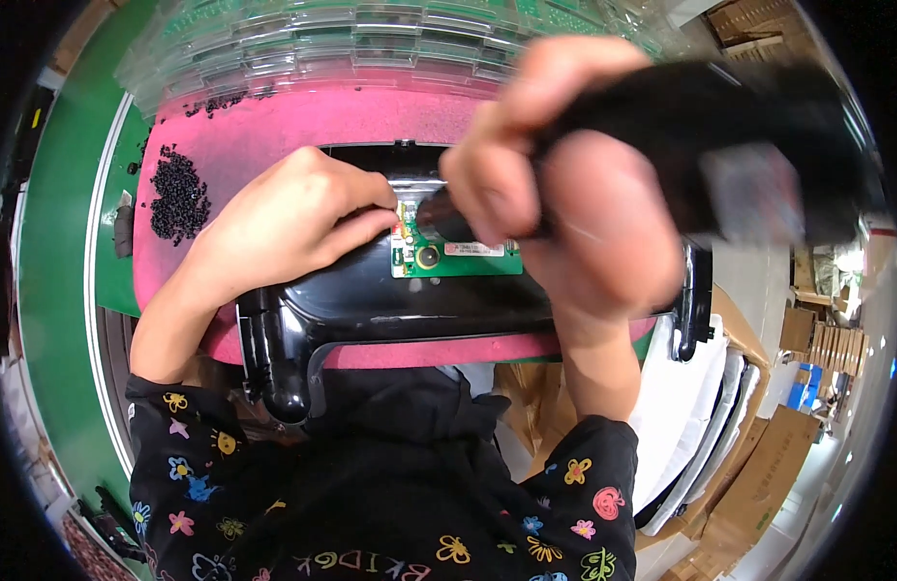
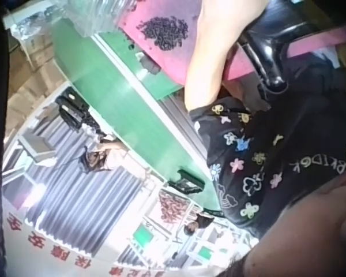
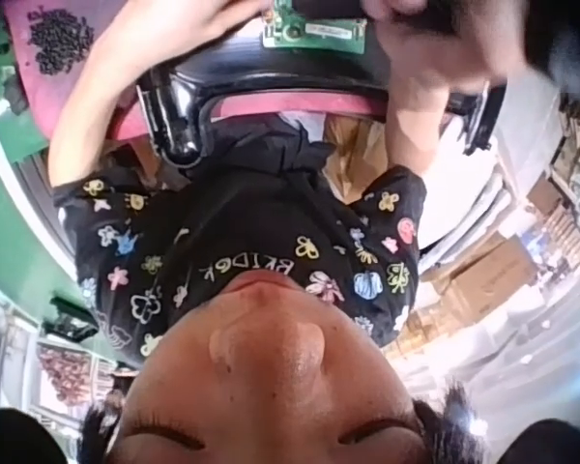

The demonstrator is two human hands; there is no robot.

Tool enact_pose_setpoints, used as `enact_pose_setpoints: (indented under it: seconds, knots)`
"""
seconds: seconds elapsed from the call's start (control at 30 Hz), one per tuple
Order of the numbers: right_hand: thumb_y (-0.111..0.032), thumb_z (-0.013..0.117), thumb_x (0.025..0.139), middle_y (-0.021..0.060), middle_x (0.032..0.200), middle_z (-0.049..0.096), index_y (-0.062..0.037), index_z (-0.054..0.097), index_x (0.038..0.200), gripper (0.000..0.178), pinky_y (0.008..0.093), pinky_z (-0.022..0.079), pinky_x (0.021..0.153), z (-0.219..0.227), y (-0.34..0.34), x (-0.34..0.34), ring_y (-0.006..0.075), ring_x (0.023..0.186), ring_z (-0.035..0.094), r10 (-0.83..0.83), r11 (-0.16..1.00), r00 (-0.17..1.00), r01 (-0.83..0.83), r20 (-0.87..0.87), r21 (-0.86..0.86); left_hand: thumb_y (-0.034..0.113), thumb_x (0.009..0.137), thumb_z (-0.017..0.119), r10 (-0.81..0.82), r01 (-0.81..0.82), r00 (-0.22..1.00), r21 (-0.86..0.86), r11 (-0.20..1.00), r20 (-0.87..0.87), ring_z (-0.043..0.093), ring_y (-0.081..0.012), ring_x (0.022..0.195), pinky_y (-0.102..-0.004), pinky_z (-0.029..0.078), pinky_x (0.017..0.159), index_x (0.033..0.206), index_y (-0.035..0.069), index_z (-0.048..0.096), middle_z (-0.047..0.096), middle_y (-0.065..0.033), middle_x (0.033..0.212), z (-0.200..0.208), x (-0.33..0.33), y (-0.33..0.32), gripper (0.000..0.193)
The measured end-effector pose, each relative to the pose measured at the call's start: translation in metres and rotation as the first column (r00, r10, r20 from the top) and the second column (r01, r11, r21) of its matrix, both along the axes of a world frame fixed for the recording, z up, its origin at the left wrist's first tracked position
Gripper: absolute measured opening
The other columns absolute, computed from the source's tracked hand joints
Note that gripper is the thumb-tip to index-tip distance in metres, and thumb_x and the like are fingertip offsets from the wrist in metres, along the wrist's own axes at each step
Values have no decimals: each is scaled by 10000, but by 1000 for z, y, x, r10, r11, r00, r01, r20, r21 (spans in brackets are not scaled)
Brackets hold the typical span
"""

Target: Assemble electronic components by placing a circuit board into a plastic housing and securing it with screws using an electric screwdriver.

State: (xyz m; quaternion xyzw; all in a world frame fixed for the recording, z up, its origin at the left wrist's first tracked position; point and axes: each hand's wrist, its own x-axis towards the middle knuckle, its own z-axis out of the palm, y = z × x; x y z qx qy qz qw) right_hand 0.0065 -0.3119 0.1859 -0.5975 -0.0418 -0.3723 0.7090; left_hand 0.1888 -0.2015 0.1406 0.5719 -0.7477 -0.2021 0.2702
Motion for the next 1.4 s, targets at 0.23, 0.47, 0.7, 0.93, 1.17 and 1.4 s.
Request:
enact_pose_setpoints:
  seconds: [0.23,0.47,0.7,0.93,1.17,1.4]
  knots:
    - [-404,689,846,-30,694,535,-68,535,1039,418,254,397,643,23,1,-31,78,558,497,82,993,977,-97,197,64,116,885,667,-236,227,971,-192,955,-24,647,-349,757,-418,530,665,951,-8,636,658,-148,830,-2,-5,-5,144]
    - [-379,690,848,-24,726,540,-62,521,1057,416,268,401,664,20,2,-35,85,578,503,55,994,964,-76,260,72,72,826,713,-218,200,974,-233,952,-55,635,-321,715,-415,519,619,927,-6,633,633,-132,784,0,-6,-4,151]
    - [-396,650,885,-8,775,543,-47,480,1130,459,279,376,669,18,3,-36,104,641,522,99,995,984,-101,151,1,55,747,757,-255,266,964,-275,924,76,609,-294,651,-391,496,543,887,-11,633,605,-106,727,0,-8,-3,198]
    - [-435,637,904,-16,776,552,-57,480,1135,470,268,384,637,13,9,-32,93,630,528,28,999,994,-31,103,30,75,749,769,-279,278,960,-250,927,34,625,-288,650,-383,508,550,858,-7,647,618,-100,706,-1,-6,-4,183]
    - [-488,659,899,-21,727,545,-81,464,1093,491,266,408,573,17,23,-28,85,560,507,-48,999,972,48,-231,-8,55,782,749,-108,69,988,-300,951,-114,668,-306,682,-366,542,601,897,-18,689,681,-126,766,-3,0,-6,148]
    - [-459,793,816,-27,687,529,-89,460,1023,540,263,405,553,21,20,-10,92,541,499,203,968,929,-238,-310,-80,-6,807,700,8,-58,971,-204,977,-240,685,-338,703,-373,553,635,919,-17,654,690,-148,758,-2,-2,-5,121]
